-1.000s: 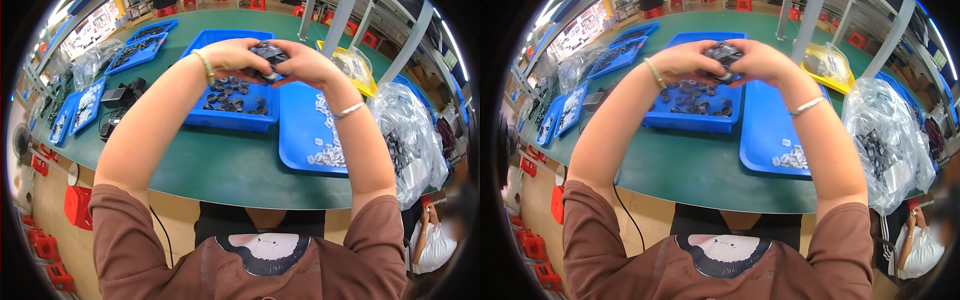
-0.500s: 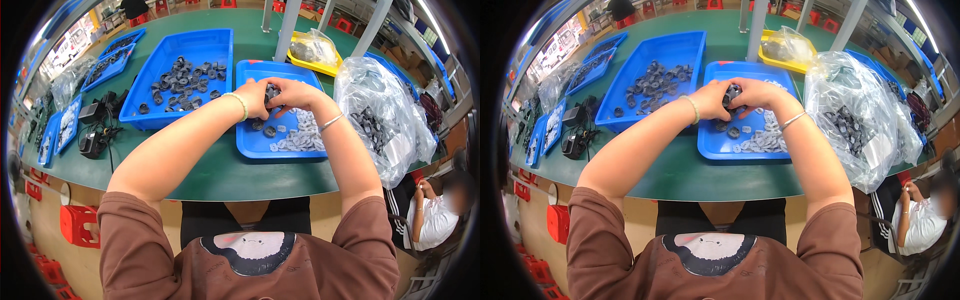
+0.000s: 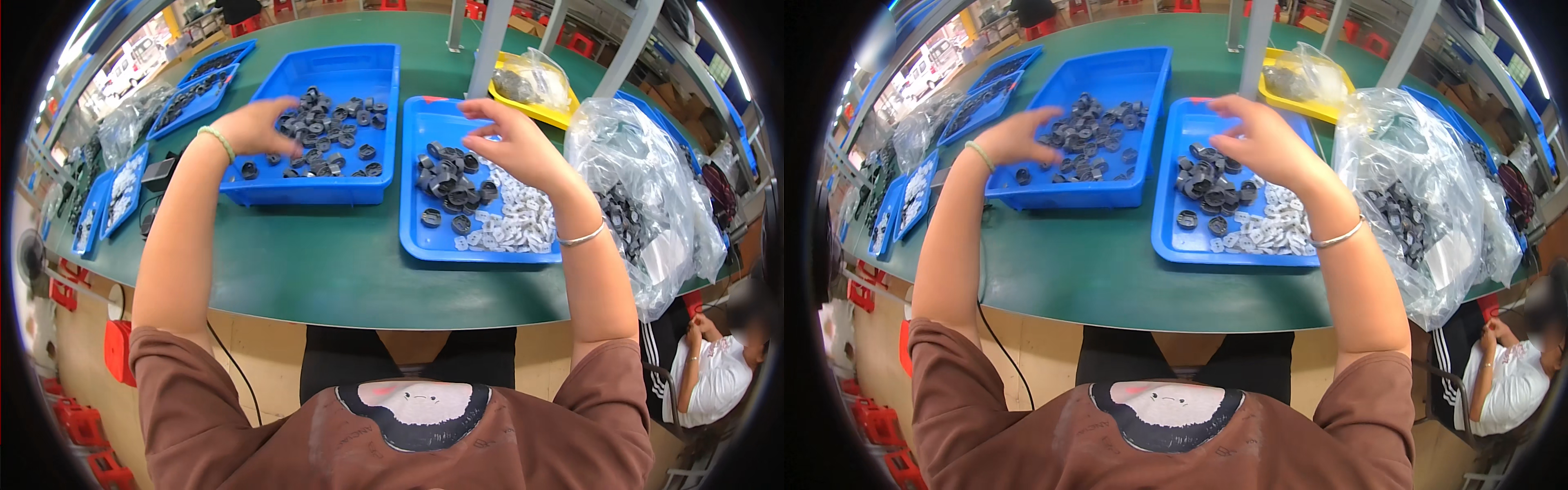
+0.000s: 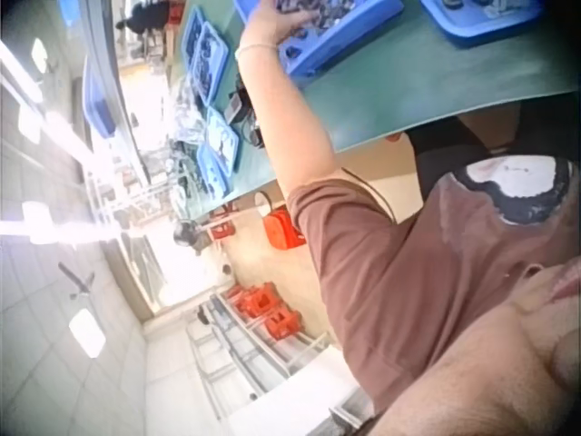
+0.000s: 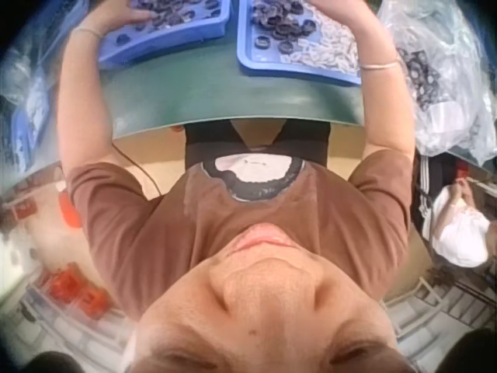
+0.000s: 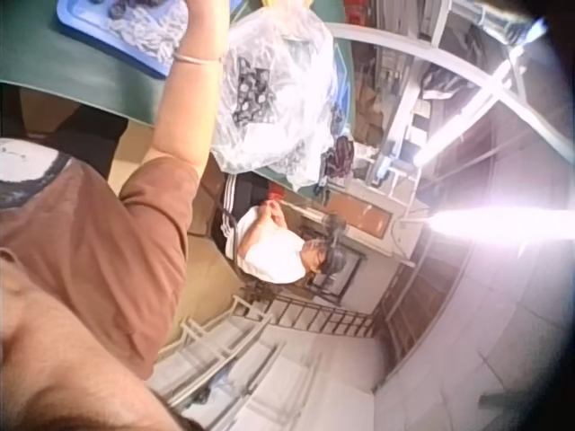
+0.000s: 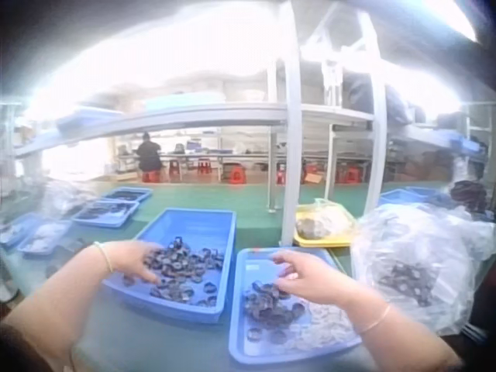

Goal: The person assembles parts by inserting white plastic pieces into grey plastic caps by hand. The person transfers grey plastic caps from a blue bin into the assembly tray and inserts white plastic pieces into them by hand.

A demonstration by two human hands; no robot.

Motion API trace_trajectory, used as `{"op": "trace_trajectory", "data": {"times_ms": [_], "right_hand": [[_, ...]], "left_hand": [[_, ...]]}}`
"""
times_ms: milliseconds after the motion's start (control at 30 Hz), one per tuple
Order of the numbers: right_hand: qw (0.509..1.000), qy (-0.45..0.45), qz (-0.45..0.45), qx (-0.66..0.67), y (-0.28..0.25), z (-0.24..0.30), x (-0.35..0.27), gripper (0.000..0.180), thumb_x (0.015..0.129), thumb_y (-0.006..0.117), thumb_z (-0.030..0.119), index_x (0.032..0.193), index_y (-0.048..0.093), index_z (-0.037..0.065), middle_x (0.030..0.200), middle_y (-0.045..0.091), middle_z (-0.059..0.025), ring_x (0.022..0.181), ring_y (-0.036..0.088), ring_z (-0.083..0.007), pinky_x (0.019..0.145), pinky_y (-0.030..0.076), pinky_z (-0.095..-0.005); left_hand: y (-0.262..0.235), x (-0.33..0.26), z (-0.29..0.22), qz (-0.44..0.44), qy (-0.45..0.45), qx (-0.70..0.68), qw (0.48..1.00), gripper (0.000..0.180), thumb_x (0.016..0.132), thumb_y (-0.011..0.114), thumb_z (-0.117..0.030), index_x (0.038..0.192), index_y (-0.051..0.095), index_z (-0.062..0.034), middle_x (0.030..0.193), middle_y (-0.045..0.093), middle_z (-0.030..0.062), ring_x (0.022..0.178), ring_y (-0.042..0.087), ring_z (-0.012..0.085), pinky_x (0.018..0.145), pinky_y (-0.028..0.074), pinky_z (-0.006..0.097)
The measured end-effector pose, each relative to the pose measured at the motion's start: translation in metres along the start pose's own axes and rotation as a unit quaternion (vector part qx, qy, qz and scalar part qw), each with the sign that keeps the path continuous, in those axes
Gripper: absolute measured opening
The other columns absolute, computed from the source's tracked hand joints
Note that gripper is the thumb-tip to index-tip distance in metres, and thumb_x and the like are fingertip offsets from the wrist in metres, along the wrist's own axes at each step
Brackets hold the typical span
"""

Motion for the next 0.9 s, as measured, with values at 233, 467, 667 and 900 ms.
{"op": "trace_trajectory", "data": {"times_ms": [233,467,667,900], "right_hand": [[0.959,-0.151,0.155,-0.184,0.093,0.040,0.097,0.076,0.074,0.079,0.030,0.137,0.047,0.001,0.131,0.057,-0.0189,0.115,0.059,-0.0345,0.096,0.049,-0.0399],[0.886,0.022,0.285,-0.365,0.162,0.046,0.133,0.080,0.067,0.085,0.030,0.135,0.050,0.003,0.127,0.060,-0.0202,0.112,0.062,-0.0348,0.091,0.052,-0.0433],[0.923,0.076,0.310,-0.216,0.159,0.043,0.140,0.115,0.056,0.089,0.035,0.150,0.028,0.009,0.138,0.044,-0.0235,0.117,0.056,-0.0360,0.098,0.049,-0.0440],[0.958,0.063,0.279,0.007,0.160,0.029,0.139,0.093,0.061,0.087,0.018,0.140,0.039,0.004,0.126,0.054,-0.0205,0.102,0.064,-0.0280,0.078,0.058,-0.0398]], "left_hand": [[0.016,0.000,0.032,0.212,-0.208,-0.014,0.955,0.121,0.062,0.078,-0.065,0.155,0.020,-0.0161,0.139,0.051,0.0206,0.108,0.063,0.0324,0.087,0.055,0.042],[0.044,0.016,0.034,0.195,-0.144,0.045,0.969,0.121,0.060,0.083,-0.056,0.155,0.015,-0.0241,0.150,0.030,0.0249,0.133,0.041,0.0421,0.106,0.040,0.047],[0.058,0.024,0.020,0.148,-0.081,-0.063,0.984,0.113,0.058,0.085,-0.044,0.150,0.026,-0.0149,0.140,0.041,0.0262,0.128,0.046,0.0390,0.105,0.040,0.043],[0.063,0.028,0.021,0.158,-0.096,-0.260,0.948,0.095,0.064,0.080,-0.021,0.145,0.032,-0.0072,0.117,0.057,0.0173,0.098,0.062,0.0242,0.080,0.052,0.035]]}}
Point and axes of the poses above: each hand's wrist, its own x-axis towards the middle knuckle, its own y-axis out of the palm, z = x × y, the point moved 1 cm from there along x, towards the middle knuckle
